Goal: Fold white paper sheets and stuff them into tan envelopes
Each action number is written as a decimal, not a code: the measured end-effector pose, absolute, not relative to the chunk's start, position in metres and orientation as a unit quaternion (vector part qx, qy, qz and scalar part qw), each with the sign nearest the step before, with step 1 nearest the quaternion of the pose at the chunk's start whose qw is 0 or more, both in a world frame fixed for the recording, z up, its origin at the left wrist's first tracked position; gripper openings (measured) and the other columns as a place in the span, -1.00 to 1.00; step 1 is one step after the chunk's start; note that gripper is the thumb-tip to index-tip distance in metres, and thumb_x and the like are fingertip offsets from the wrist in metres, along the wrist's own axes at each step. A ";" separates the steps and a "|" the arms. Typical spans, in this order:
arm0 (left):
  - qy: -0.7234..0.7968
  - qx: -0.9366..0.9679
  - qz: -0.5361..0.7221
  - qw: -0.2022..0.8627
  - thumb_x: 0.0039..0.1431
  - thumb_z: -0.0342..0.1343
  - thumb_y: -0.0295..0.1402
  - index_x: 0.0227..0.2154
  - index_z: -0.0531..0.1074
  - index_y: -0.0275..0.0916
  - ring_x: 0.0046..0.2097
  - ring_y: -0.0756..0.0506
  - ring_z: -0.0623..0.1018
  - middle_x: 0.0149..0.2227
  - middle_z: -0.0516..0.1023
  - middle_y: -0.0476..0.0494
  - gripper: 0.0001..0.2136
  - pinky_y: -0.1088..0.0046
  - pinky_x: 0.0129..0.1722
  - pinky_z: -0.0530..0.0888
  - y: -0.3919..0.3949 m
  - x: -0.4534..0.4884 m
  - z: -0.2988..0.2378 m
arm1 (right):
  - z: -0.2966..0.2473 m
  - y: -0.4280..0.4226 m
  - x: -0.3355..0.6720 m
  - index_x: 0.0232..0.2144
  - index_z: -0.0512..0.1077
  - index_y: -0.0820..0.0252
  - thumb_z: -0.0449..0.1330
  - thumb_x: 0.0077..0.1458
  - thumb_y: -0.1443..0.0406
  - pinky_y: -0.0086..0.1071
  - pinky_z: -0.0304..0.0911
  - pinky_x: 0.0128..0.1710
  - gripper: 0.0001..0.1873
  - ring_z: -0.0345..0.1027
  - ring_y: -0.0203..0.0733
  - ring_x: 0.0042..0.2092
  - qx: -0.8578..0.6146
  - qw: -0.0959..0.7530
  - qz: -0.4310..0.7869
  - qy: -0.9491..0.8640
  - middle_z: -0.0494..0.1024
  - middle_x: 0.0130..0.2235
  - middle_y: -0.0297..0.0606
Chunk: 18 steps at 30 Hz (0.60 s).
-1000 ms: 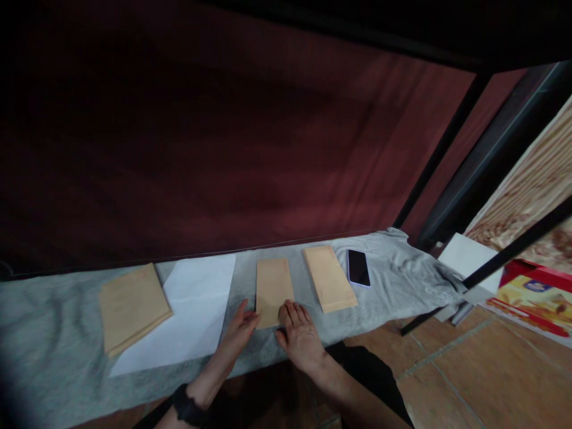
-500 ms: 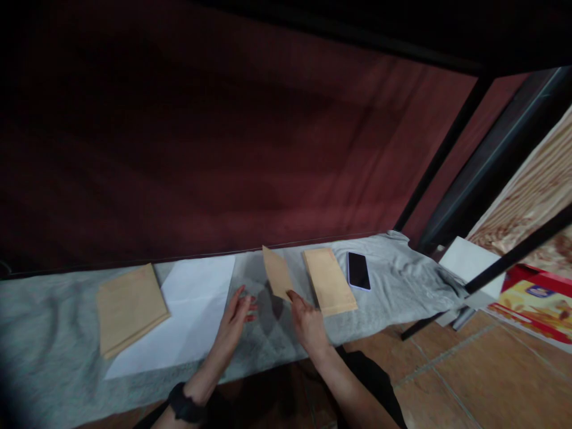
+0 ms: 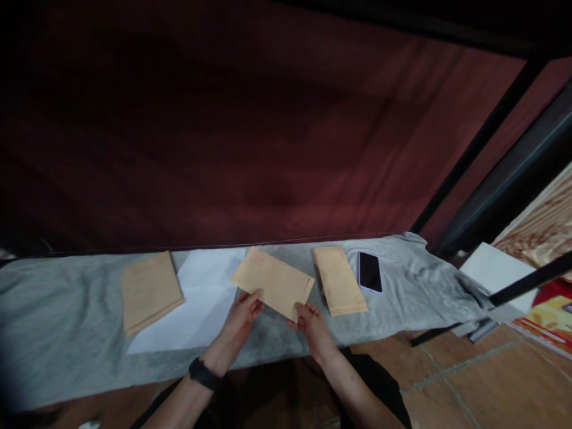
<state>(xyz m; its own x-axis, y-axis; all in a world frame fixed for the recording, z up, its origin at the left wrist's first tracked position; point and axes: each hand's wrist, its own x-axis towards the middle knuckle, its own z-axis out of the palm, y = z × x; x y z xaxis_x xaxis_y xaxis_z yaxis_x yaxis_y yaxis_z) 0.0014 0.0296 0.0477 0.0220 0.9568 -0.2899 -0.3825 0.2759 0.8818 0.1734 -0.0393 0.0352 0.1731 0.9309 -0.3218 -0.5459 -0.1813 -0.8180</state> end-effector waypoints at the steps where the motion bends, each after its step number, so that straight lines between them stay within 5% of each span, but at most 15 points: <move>1: 0.483 0.318 0.525 0.625 -0.15 0.36 -0.16 -0.23 0.49 -0.28 -0.37 -0.02 0.53 -0.24 0.60 -0.15 -0.58 0.48 -0.40 0.40 0.033 -0.001 0.048 | 0.035 -0.039 0.175 -0.29 0.54 0.20 0.45 -0.11 0.14 -0.27 0.51 -0.24 -0.65 0.59 -0.07 -0.24 -0.476 0.596 0.612 -0.209 0.68 -0.25 -0.17; 9: 0.507 0.425 0.500 0.558 -0.18 0.24 -0.29 -0.30 0.54 -0.29 -0.46 -0.02 0.44 -0.47 0.54 -0.01 -0.69 0.51 -0.50 0.26 0.047 -0.017 0.055 | 0.035 -0.033 0.194 -0.33 0.52 0.21 0.41 -0.03 0.11 -0.30 0.52 -0.33 -0.68 0.60 -0.09 -0.34 -0.511 0.546 0.629 -0.213 0.68 -0.32 -0.14; 14: 0.483 0.428 0.539 0.541 -0.14 0.24 -0.30 -0.28 0.51 -0.26 -0.32 -0.08 0.53 -0.34 0.61 -0.07 -0.70 0.46 -0.35 0.40 0.055 -0.018 0.055 | 0.033 -0.035 0.193 -0.50 0.49 0.25 0.49 -0.14 0.12 -0.41 0.46 -0.55 -0.64 0.50 -0.19 -0.54 -0.558 0.494 0.624 -0.236 0.59 -0.53 -0.22; 18: 0.479 0.425 0.533 0.553 -0.08 0.28 -0.24 -0.09 0.48 -0.27 -0.29 -0.10 0.57 -0.28 0.63 -0.12 -0.56 0.43 -0.32 0.44 0.053 -0.009 0.058 | 0.031 -0.038 0.191 -0.47 0.50 0.24 0.46 -0.07 0.16 -0.38 0.51 -0.45 -0.70 0.56 -0.16 -0.45 -0.530 0.511 0.647 -0.200 0.59 -0.50 -0.23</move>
